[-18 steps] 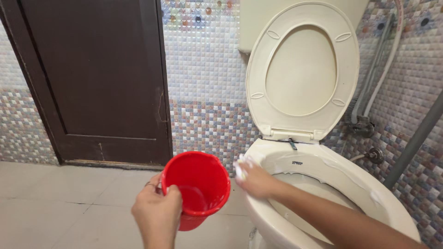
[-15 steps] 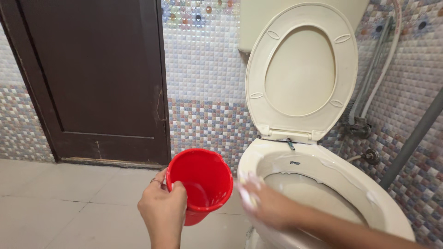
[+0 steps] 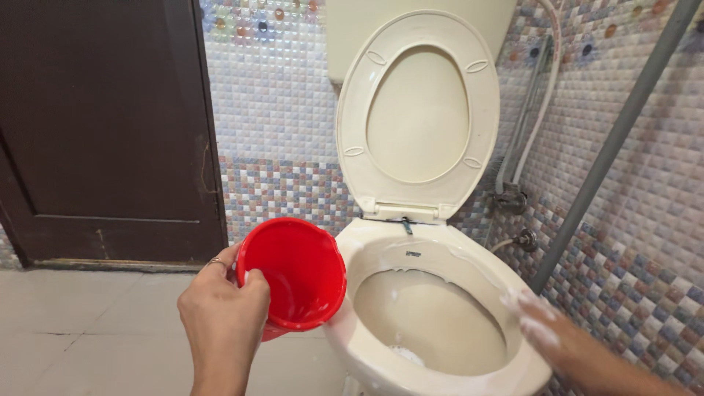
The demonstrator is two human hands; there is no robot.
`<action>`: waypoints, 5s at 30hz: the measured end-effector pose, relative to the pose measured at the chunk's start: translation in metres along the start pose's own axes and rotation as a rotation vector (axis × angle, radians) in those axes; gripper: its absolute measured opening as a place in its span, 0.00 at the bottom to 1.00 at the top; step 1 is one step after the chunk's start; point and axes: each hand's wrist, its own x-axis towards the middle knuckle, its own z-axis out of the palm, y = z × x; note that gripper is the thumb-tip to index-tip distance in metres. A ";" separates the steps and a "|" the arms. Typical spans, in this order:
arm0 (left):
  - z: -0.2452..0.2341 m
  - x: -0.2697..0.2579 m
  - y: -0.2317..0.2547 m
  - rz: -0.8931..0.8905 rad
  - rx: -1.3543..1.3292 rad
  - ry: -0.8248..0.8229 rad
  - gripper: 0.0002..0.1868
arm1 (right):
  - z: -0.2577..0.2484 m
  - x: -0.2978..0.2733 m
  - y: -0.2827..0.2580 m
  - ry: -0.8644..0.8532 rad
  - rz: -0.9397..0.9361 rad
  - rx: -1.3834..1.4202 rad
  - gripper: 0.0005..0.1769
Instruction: The person pours a white cleaning powder into the toilet bowl from a red plastic mug, then scrubs the interior of the bowl with a long-handled toilet brush. The person repeatedly scrubs the bowl's interior surfaces.
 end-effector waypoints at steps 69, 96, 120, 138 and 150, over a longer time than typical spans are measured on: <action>-0.002 0.048 0.180 0.097 0.828 -0.578 0.39 | 0.035 0.091 -0.354 -0.058 0.725 -0.228 0.22; 0.163 0.042 0.180 -0.514 0.675 -0.629 0.45 | -0.014 0.206 -0.005 -0.125 0.301 -0.127 0.35; 0.166 0.040 0.179 -0.748 0.421 -0.552 0.37 | -0.113 0.202 -0.017 -0.329 0.823 0.197 0.24; 0.120 0.124 0.223 -0.441 -0.535 -0.329 0.29 | -0.304 0.370 -0.251 -0.448 0.000 0.209 0.16; 0.161 0.261 0.481 -0.304 -0.154 -0.074 0.24 | -0.506 0.499 -0.166 0.279 -0.538 -0.200 0.17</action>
